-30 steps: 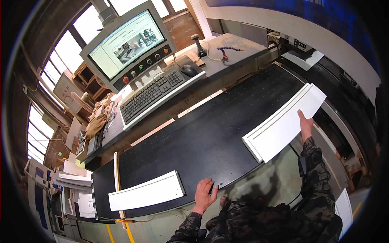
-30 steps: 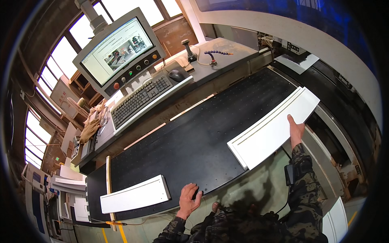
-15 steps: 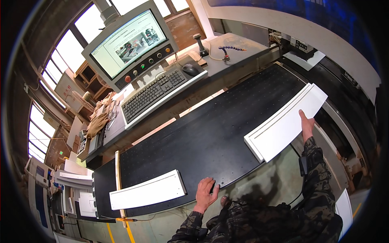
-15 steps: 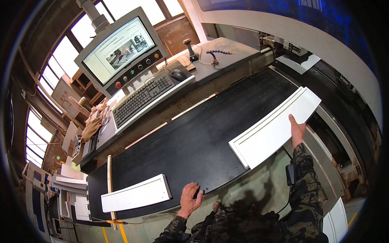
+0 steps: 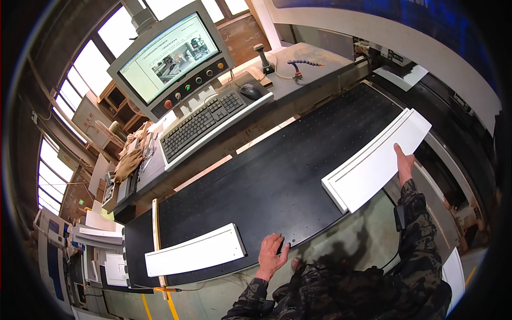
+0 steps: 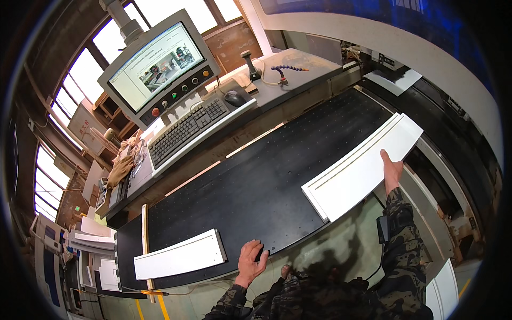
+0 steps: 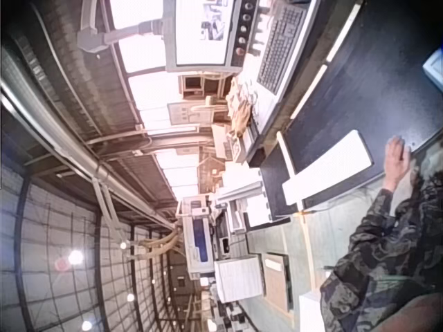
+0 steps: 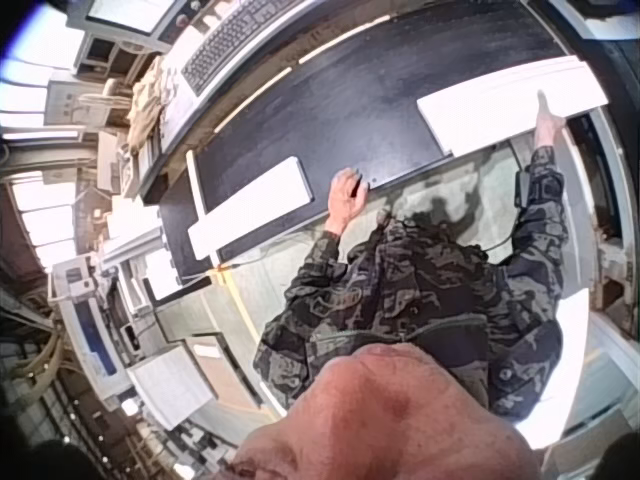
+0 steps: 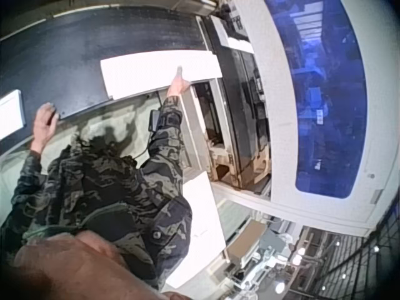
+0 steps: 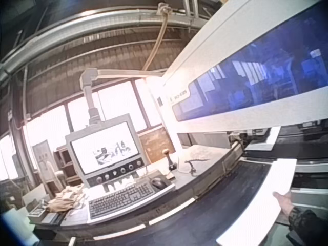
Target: The recorder uses a utility knife to trim and scrape the edges of white furniture panels on a workbench in a factory.
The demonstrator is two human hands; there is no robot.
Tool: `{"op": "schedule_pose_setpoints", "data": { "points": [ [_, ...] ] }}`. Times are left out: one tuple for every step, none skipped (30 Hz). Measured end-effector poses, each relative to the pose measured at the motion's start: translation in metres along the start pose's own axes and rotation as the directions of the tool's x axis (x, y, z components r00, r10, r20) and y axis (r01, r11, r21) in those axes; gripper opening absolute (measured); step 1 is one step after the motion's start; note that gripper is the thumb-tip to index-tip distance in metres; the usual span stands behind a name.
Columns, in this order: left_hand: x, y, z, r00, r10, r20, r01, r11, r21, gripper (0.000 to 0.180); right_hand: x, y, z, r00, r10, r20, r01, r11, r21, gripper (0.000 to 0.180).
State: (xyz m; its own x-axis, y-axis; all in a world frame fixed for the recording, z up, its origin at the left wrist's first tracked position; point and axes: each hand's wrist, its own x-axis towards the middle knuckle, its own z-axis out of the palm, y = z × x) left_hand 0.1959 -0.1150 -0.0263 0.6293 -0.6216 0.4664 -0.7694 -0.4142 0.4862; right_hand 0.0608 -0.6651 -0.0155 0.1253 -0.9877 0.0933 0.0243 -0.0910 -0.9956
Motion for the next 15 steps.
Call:
{"op": "schedule_pose_setpoints", "data": {
  "points": [
    [0.0002,0.0001,-0.0001,1.000,0.000,0.000,0.000,1.000,0.000,0.026,0.0005,0.0004,-0.0002,1.000,-0.004,-0.002,0.004,1.000,-0.008,0.059],
    [0.0002,0.0000,-0.0002,1.000,0.000,0.000,0.000,1.000,0.000,0.026,0.0009,0.0008,-0.0003,1.000,-0.009,-0.004,0.009,1.000,-0.015,0.059],
    [0.0001,-0.0002,-0.0002,1.000,0.004,-0.001,-0.004,1.000,-0.001,0.026,0.0009,0.0015,-0.0004,1.000,-0.009,-0.004,0.009,1.000,-0.015,0.059],
    [-0.0001,-0.0003,-0.0002,1.000,0.007,-0.003,-0.007,1.000,-0.001,0.026,0.0001,0.0011,0.0002,1.000,-0.002,-0.001,0.002,1.000,-0.009,0.059],
    [-0.0002,-0.0004,-0.0003,1.000,0.006,-0.003,-0.006,1.000,-0.001,0.026,-0.0006,0.0007,0.0009,1.000,0.004,0.003,-0.004,1.000,-0.003,0.059],
    [-0.0003,-0.0005,-0.0005,1.000,0.005,-0.005,-0.005,1.000,-0.001,0.026,-0.0013,0.0005,0.0022,1.000,0.004,0.004,-0.004,1.000,-0.003,0.059],
    [-0.0001,-0.0003,-0.0001,1.000,0.005,-0.006,-0.005,1.000,-0.003,0.026,-0.0010,0.0017,0.0023,1.000,-0.010,-0.008,0.010,1.000,0.018,0.056],
    [0.0000,0.0001,-0.0001,1.000,0.006,-0.006,-0.006,1.000,-0.004,0.026,-0.0006,0.0027,0.0019,1.000,-0.024,-0.020,0.024,0.999,0.039,0.053],
    [0.0000,0.0004,-0.0003,1.000,0.006,-0.004,-0.006,1.000,-0.003,0.026,0.0000,0.0036,0.0010,1.000,-0.024,-0.020,0.025,0.999,0.038,0.053],
    [-0.0001,0.0007,-0.0008,1.000,0.005,-0.002,-0.005,1.000,-0.002,0.026,-0.0002,0.0036,0.0012,1.000,-0.013,-0.022,0.014,0.999,0.039,0.053],
    [0.0002,0.0009,-0.0011,1.000,0.004,-0.002,-0.004,1.000,-0.002,0.026,-0.0002,0.0035,0.0011,1.000,-0.002,-0.024,0.003,0.999,0.040,0.053],
    [0.0007,0.0012,-0.0013,1.000,0.007,0.001,-0.007,1.000,-0.006,0.026,0.0000,0.0032,0.0007,1.000,-0.002,-0.024,0.003,0.999,0.039,0.053],
    [0.0012,0.0011,-0.0017,1.000,0.010,0.004,-0.010,1.000,-0.009,0.026,0.0003,0.0029,0.0005,1.000,-0.009,-0.023,0.010,1.000,0.029,0.053],
    [0.0011,0.0012,-0.0018,1.000,0.010,0.005,-0.010,1.000,-0.009,0.026,0.0005,0.0028,0.0001,1.000,-0.016,-0.021,0.016,1.000,0.019,0.054],
    [0.0009,0.0013,-0.0018,1.000,0.010,0.003,-0.010,1.000,-0.009,0.026,0.0003,0.0029,0.0000,1.000,-0.016,-0.022,0.016,1.000,0.018,0.054]
  ]
}}
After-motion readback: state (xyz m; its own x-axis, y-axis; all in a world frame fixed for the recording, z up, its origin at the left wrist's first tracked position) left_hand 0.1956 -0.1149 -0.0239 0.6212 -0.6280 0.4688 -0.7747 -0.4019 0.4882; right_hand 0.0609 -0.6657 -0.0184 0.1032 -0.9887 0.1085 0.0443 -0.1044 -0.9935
